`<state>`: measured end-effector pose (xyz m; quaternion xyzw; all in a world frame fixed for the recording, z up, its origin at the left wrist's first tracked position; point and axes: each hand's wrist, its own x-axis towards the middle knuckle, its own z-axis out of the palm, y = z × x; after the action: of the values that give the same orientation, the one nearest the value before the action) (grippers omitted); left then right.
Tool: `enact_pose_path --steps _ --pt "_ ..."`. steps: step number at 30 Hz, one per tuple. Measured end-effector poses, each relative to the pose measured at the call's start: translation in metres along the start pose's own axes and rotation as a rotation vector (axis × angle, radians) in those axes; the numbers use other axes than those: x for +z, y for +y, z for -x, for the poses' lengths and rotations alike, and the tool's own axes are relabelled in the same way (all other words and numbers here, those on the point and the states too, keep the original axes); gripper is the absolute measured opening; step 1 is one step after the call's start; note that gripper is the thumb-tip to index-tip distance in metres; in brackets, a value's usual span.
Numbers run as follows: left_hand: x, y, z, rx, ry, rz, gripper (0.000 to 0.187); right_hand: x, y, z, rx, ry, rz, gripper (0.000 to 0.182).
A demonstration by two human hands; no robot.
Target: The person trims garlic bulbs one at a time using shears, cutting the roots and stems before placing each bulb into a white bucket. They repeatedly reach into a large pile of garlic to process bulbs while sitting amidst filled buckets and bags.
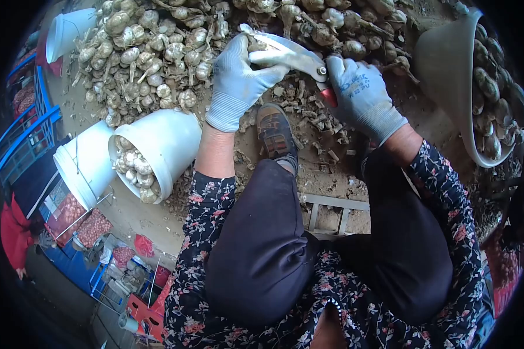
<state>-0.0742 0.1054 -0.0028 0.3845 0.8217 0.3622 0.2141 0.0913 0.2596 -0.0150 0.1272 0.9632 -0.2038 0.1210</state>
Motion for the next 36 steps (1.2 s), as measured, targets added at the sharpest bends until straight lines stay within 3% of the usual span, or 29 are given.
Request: enact_pose_path --steps 2,4,5,7,8,9,10,12,13,14,16,18,21,24,26,28,31,33,35,36 --pt "0.0 0.006 -0.001 -0.024 -0.011 0.036 0.048 0.01 0.008 0.001 -0.023 0.018 -0.054 0.036" --pt "0.009 -0.013 0.004 -0.061 0.012 0.179 0.045 0.015 0.014 0.002 0.135 -0.086 -0.31 0.027" --pt "0.011 -0.018 0.007 -0.134 -0.01 0.501 0.043 0.019 0.019 0.006 0.235 -0.054 -0.485 0.028" --pt "0.011 -0.024 0.008 -0.266 -0.049 1.143 0.04 0.022 0.028 0.021 0.208 -0.105 -0.561 0.03" --pt "0.013 -0.027 0.01 -0.266 -0.046 1.142 0.04 0.022 0.028 0.03 0.186 -0.162 -0.637 0.033" --pt "0.014 -0.029 0.012 -0.277 -0.076 1.387 0.041 0.018 0.019 0.037 0.242 -0.24 -0.842 0.038" --pt "0.017 -0.03 0.014 -0.281 -0.108 1.632 0.042 0.014 0.013 0.04 0.354 -0.447 -1.06 0.036" --pt "0.022 -0.027 0.019 -0.265 -0.079 1.908 0.048 0.014 0.009 0.04 0.251 -0.589 -1.264 0.03" --pt "0.023 -0.03 0.019 -0.233 -0.19 2.02 0.048 0.015 0.008 0.037 0.32 -0.721 -1.36 0.027" --pt "0.025 -0.031 0.017 -0.196 -0.305 2.13 0.05 0.018 0.004 0.034 0.319 -0.722 -1.361 0.027" --pt "0.025 -0.023 0.024 -0.277 -0.258 2.134 0.051 0.023 -0.002 0.031 0.131 -0.554 -1.523 0.027" --pt "0.024 -0.022 0.027 -0.481 -0.086 2.021 0.049 0.022 0.003 0.025 0.113 -0.586 -1.448 0.035" --pt "0.03 -0.022 0.032 -0.589 0.115 1.821 0.045 0.026 0.008 0.022 0.04 -0.459 -1.103 0.084" --pt "0.037 -0.015 0.033 -0.596 0.224 1.586 0.041 0.036 0.008 0.024 0.122 -0.545 -1.081 0.087" --pt "0.042 -0.01 0.034 -0.368 0.22 1.183 0.043 0.035 0.004 0.024 0.115 -0.519 -1.072 0.079" --pt "0.051 -0.012 0.033 -0.37 0.254 1.212 0.037 0.031 0.001 0.026 0.096 -0.495 -1.064 0.071" --pt "0.056 -0.016 0.038 -0.195 0.288 1.153 0.033 0.016 -0.014 0.023 0.21 -0.575 -1.443 0.032" --pt "0.028 -0.011 0.047 -0.168 0.34 1.141 0.032 0.024 -0.015 0.029 0.314 -0.526 -1.524 0.032" --pt "-0.006 -0.001 0.058 -0.184 0.543 1.024 0.031 0.032 -0.006 0.035 0.388 -0.506 -1.55 0.033" --pt "-0.037 0.006 0.062 -0.242 0.75 0.824 0.032 0.03 -0.001 0.038 0.396 -0.519 -1.508 0.031"
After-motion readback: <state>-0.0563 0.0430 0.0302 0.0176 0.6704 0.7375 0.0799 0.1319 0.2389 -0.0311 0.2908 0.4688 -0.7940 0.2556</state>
